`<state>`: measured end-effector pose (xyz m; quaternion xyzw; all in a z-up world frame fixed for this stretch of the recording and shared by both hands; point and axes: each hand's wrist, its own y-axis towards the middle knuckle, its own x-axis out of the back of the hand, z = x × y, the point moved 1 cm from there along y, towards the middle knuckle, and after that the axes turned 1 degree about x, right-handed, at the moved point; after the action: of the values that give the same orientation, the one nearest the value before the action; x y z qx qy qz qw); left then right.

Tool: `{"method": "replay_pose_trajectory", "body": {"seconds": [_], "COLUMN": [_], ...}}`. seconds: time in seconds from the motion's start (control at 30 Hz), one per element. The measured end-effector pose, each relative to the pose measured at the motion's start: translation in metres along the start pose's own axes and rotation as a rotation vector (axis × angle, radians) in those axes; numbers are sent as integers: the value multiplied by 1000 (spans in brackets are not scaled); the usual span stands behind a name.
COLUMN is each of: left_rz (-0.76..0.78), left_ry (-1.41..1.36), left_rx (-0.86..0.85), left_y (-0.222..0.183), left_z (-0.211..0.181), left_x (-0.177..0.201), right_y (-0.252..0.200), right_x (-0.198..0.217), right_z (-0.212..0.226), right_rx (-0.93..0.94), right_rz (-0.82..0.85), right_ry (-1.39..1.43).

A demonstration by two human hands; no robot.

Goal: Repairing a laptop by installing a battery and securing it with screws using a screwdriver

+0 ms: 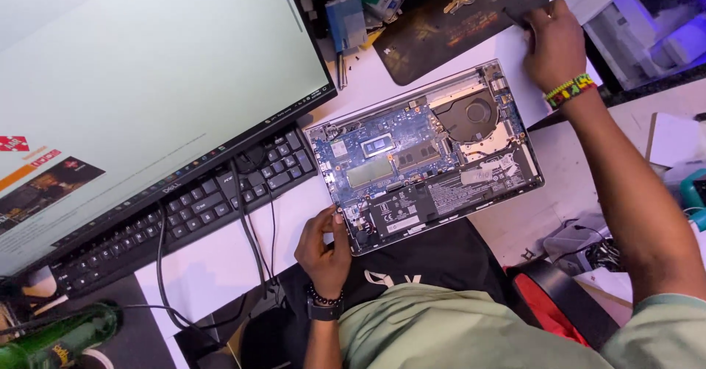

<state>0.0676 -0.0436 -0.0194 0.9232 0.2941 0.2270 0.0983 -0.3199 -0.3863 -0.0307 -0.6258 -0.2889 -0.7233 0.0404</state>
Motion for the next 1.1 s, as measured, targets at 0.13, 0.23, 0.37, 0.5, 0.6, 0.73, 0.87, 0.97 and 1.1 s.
{"method": "replay_pose_trajectory", "body": {"seconds": [0.13, 0.23, 0.37, 0.5, 0.6, 0.73, 0.87, 0.97, 1.1], "left_rz": [6, -9, -20, -2, -26, -24, -23, -20, -12], "left_ry": [10, 34, 37, 53, 66, 59, 86, 83, 84], "left_rx": [-7, -44, -96, -77, -71, -81, -49, -73, -53], "left_y": [0, 3, 3, 2, 2, 2, 3, 3, 2], "left_z": [-3, -6, -6, -6, -7, -6, -7, -7, -5], "left_x": [0, -3, -4, -3, -5, -6, -10, -10, -6], "right_y": [-4, -10, -11, -1, 16, 41, 54, 63, 67], "right_x": [73, 91, 79, 57, 40, 25, 34, 24, 3], "right_z": [78, 115, 142, 160, 151, 136, 143, 125, 100], "right_rx": [-48, -174, -288, -285, -236, -222, -109, 250, 436], "right_rz": [63, 127, 142, -18, -217, -190, -232, -276, -149], "right_ry": [294, 967, 1471, 1722, 1631, 1570, 1073, 713, 531]}}
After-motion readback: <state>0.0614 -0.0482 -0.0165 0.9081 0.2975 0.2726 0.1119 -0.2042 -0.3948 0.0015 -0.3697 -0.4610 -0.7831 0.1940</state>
